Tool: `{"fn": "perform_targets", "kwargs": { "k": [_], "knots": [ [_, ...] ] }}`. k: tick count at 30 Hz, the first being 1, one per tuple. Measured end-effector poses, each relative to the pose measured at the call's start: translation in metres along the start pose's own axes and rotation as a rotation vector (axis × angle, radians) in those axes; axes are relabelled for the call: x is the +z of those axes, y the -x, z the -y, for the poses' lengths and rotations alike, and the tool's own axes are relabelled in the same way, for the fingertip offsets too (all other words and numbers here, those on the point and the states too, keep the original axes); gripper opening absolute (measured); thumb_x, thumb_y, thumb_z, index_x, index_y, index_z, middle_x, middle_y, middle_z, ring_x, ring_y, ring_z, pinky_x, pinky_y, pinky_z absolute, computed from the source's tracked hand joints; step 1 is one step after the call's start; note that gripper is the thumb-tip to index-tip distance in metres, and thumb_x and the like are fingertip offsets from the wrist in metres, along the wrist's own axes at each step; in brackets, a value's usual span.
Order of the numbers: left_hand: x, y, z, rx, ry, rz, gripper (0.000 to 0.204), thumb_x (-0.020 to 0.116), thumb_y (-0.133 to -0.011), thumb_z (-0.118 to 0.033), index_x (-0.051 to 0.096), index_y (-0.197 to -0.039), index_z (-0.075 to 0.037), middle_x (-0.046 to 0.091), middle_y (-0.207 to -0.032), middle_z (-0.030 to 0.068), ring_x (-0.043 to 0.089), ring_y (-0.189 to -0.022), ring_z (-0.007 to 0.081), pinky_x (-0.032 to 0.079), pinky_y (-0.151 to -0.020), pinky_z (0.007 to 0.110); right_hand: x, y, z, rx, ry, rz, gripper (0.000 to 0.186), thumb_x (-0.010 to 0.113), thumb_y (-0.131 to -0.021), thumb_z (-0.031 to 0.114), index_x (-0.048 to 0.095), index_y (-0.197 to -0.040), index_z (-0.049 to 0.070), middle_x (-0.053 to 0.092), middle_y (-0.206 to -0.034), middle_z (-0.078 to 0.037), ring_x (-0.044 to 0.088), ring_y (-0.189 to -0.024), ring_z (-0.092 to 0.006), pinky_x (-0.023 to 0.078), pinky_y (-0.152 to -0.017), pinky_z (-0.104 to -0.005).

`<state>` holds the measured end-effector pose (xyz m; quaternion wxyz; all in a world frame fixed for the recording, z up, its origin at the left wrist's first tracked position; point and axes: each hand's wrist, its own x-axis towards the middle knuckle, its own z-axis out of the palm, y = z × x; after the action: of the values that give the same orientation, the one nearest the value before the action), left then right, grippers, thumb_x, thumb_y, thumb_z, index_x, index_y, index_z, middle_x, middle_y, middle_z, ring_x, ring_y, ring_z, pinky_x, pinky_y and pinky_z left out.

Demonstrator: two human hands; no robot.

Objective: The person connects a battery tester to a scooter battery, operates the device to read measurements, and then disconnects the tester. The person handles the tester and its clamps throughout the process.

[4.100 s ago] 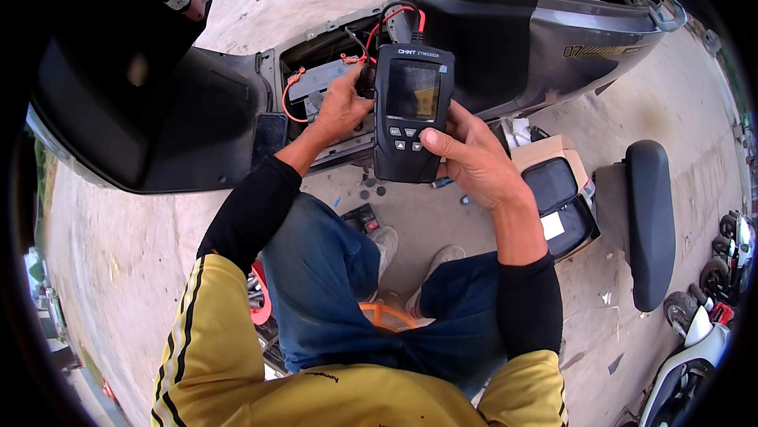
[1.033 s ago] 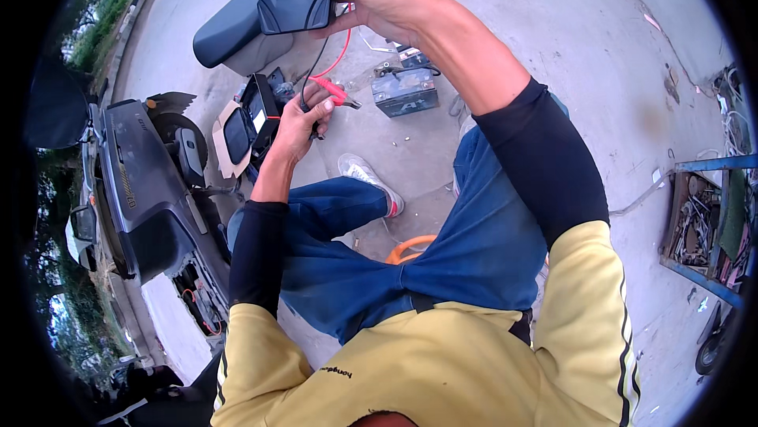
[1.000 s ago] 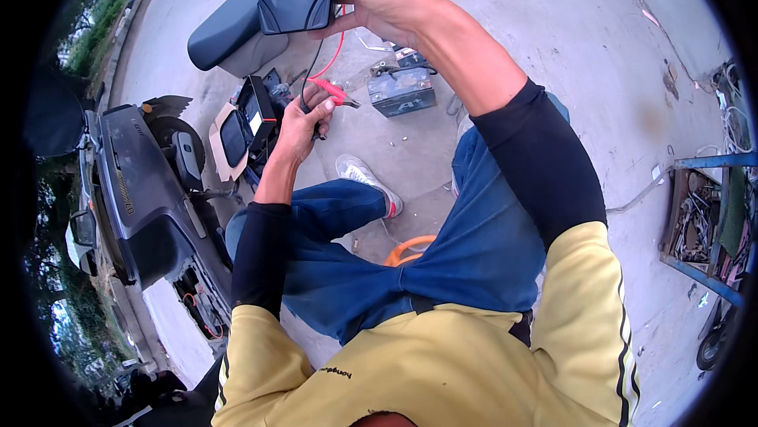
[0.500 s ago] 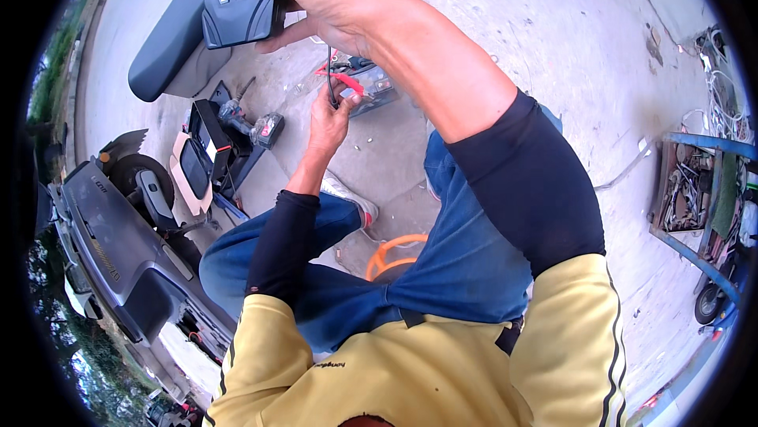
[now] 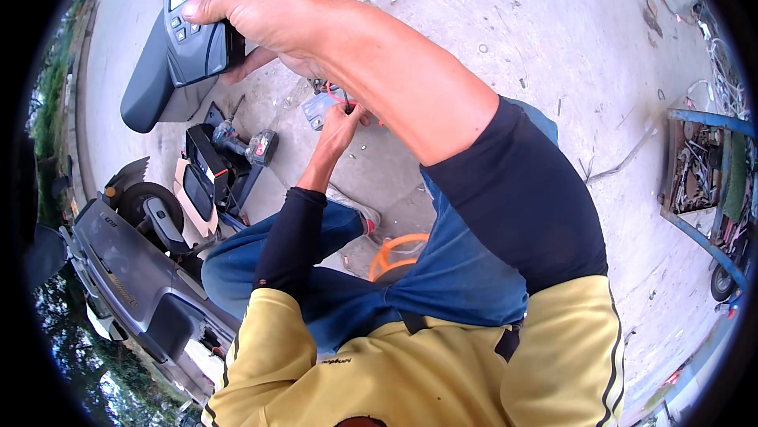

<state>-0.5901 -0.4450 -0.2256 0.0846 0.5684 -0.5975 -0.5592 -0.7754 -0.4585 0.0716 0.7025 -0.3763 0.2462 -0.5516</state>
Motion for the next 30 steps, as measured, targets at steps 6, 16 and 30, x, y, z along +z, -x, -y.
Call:
{"fn": "perform_targets", "kwargs": {
  "k": [6, 16, 30],
  "knots": [
    [0.011, 0.001, -0.011, 0.128, -0.535, -0.351, 0.033, 0.071, -0.093, -0.035, 0.069, -0.099, -0.002, 0.073, -0.085, 0.0188, 0.07, -0.084, 0.0398, 0.054, -0.078, 0.048, -0.005, 0.004, 0.013, -0.039, 0.01, -0.039, 0.04, 0.064, -0.103, 0.022, 0.06, -0.135, -0.002, 0.071, -0.116, -0.015, 0.071, -0.096, -0.0245, 0.062, -0.071, -0.0407],
    [0.019, -0.029, -0.002, 0.279, -0.856, -0.336, 0.022, 0.069, -0.095, -0.024, 0.068, -0.099, -0.003, 0.073, -0.105, 0.0202, 0.071, -0.097, 0.0415, 0.056, -0.082, 0.052, -0.01, 0.008, 0.022, -0.06, 0.023, -0.033, 0.037, 0.064, -0.103, 0.025, 0.061, -0.131, 0.001, 0.072, -0.113, -0.012, 0.07, -0.097, -0.0234, 0.06, -0.077, -0.0428],
    [0.015, -0.029, 0.002, 0.37, -0.911, -0.341, 0.028, 0.069, -0.096, -0.03, 0.069, -0.101, -0.003, 0.074, -0.104, 0.0206, 0.073, -0.094, 0.0411, 0.058, -0.079, 0.054, -0.015, 0.006, 0.012, -0.142, -0.01, 0.002, 0.038, 0.065, -0.101, 0.025, 0.062, -0.129, 0.0, 0.073, -0.108, -0.014, 0.072, -0.092, -0.0242, 0.061, -0.072, -0.0415]
  ]
}}
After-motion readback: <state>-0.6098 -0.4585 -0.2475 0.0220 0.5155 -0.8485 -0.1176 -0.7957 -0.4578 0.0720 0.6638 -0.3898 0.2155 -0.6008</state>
